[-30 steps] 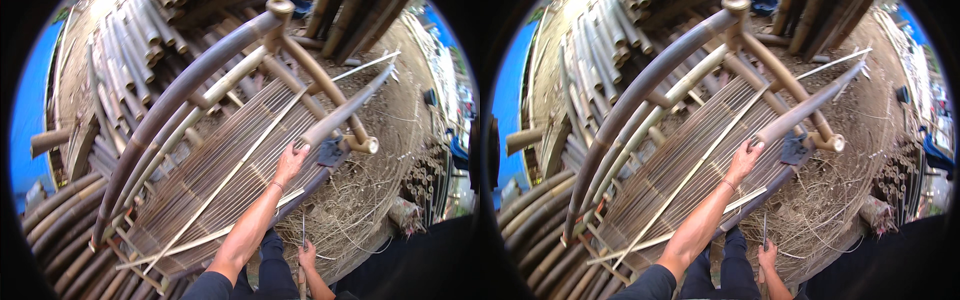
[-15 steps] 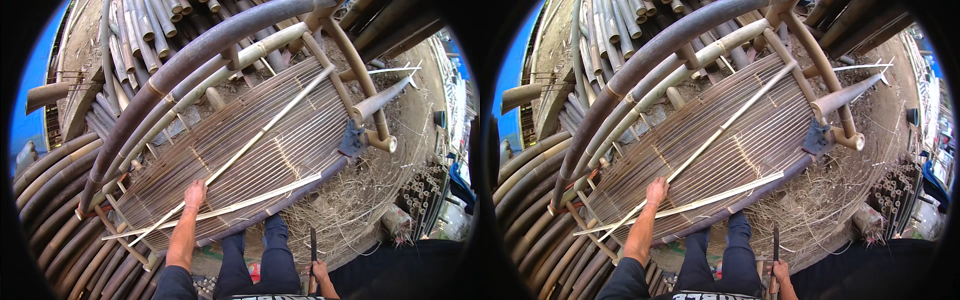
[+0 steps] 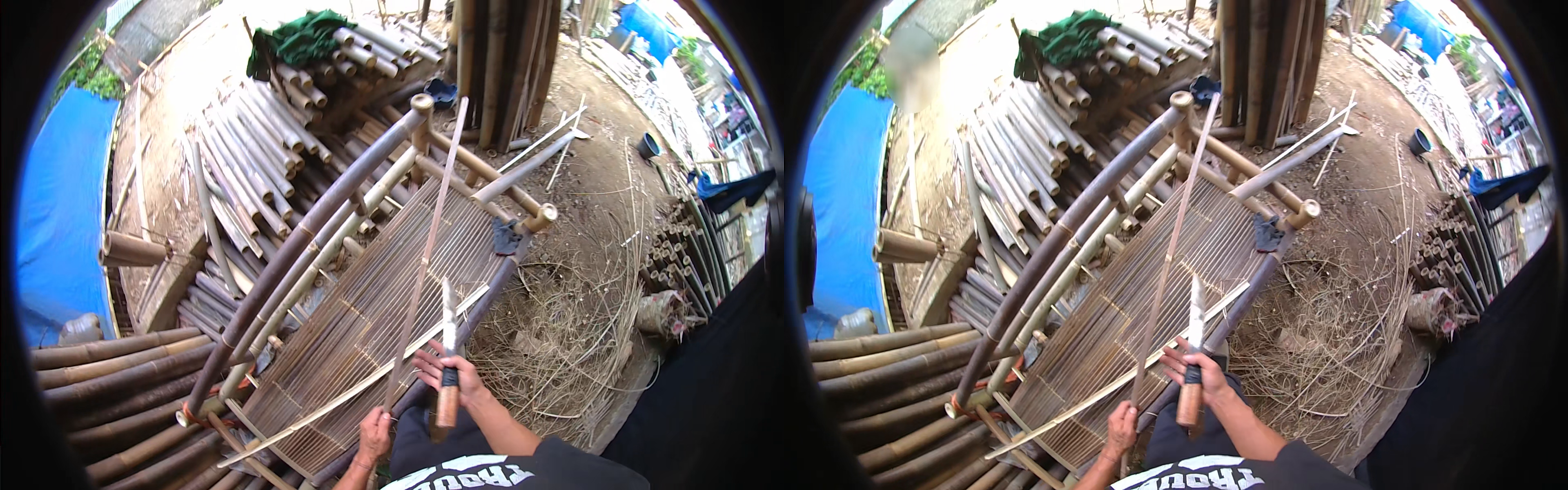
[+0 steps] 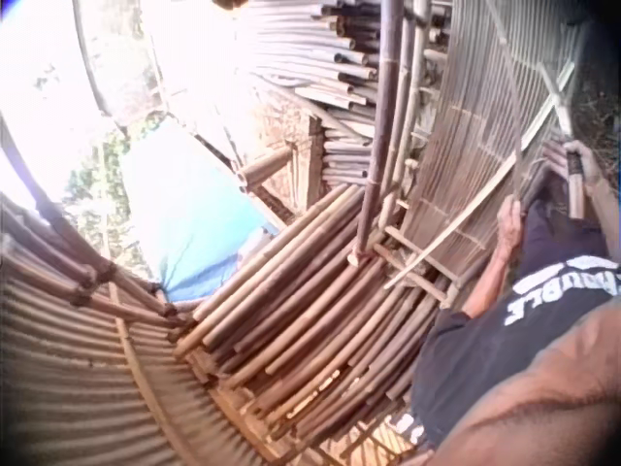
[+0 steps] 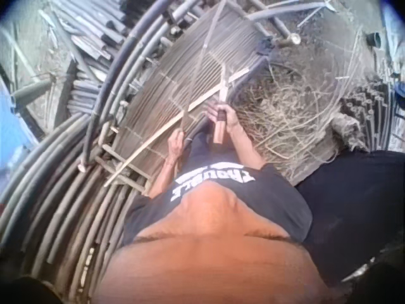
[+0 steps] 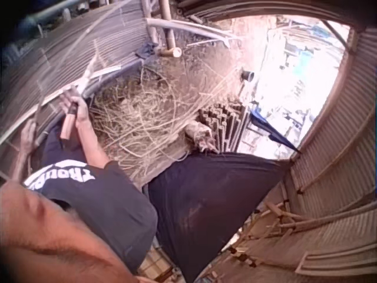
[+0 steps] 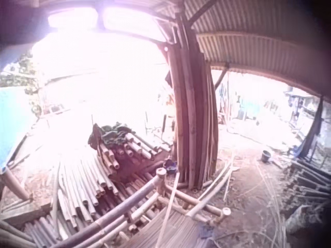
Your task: The person uses a large knife to shave and smooth thin bamboo strips. They repeatedly hold a strip in one hand and draw the knife along its length to remove the outer layer, then place the finished strip onto a bamboo frame.
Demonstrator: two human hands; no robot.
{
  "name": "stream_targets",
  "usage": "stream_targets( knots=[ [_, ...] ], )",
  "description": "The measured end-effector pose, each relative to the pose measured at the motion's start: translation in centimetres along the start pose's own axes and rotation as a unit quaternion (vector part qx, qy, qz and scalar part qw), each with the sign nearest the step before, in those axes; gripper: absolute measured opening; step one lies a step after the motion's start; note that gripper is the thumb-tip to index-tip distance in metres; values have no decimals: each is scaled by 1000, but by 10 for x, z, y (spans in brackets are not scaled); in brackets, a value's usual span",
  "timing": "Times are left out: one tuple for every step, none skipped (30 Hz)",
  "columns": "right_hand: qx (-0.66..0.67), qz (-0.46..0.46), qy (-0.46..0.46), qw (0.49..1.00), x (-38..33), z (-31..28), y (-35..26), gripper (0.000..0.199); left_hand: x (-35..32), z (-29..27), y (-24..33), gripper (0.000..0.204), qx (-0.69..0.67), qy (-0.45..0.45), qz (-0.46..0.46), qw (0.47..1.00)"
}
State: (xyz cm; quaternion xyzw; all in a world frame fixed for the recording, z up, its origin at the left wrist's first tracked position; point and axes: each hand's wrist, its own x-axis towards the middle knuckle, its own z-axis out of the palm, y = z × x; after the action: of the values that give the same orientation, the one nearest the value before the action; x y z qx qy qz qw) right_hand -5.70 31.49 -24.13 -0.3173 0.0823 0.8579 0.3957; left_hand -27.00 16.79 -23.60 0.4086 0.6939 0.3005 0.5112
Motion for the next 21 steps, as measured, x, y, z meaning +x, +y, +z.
stream_targets(
  knots=[
    [35,14,-51,998,-13,32,4,52,-17,6,-3,25,-23,-17,-4,1000],
    [21,12,-73,997,-24,46,10,50,-36,9,14,25,-71,-18,-4,997],
    [6,9,-92,996,-37,57,13,49,-48,14,14,26,-89,-21,8,996],
    [-10,6,-102,995,-48,62,20,47,-59,14,19,26,-100,-31,-6,995],
    [-25,1,-110,994,-59,65,24,45,-70,15,26,26,-111,-44,-21,993],
    [-40,-7,-117,992,-72,68,27,44,-77,17,33,27,-109,-58,-2,992],
    [-38,-11,-143,989,-83,65,31,41,-82,19,40,28,-105,-72,16,992],
    [-37,-12,-168,985,-93,57,35,38,-88,23,41,29,-101,-85,32,991],
    [-36,-15,-193,981,-105,51,38,35,-85,16,33,32,20,-114,117,986],
    [-65,-25,-168,983,-129,60,40,31,-82,9,16,36,88,-151,174,969],
    [-84,-24,-180,980,-149,62,45,31,-77,4,-18,41,40,-121,137,982],
    [-98,-51,-170,979,-167,52,36,31,-96,4,76,45,127,-72,190,971],
    [-114,-61,-165,978,-186,47,38,31,-121,6,145,44,-18,-51,170,984],
    [-135,-78,-162,974,-207,38,37,32,-121,7,181,47,-60,-41,308,949],
    [-165,-101,-170,966,-226,33,32,33,-127,-3,230,57,27,-66,343,937],
    [-187,-113,-172,961,-243,21,29,32,-138,21,292,71,-12,-53,433,900],
    [-211,-130,-175,953,-259,9,23,32,-141,38,347,84,-2,-77,497,864],
    [-222,-147,-174,948,-279,1,22,31,-158,57,402,90,15,-85,528,845],
    [-238,-156,-183,941,-298,-1,24,30,-171,70,448,90,2,-101,544,833],
    [-258,-188,-183,930,-320,0,21,27,-182,83,488,82,-30,-170,564,808],
    [-273,-198,-187,922,-337,-3,16,27,-196,98,523,66,-131,-296,538,778]
  ],
)
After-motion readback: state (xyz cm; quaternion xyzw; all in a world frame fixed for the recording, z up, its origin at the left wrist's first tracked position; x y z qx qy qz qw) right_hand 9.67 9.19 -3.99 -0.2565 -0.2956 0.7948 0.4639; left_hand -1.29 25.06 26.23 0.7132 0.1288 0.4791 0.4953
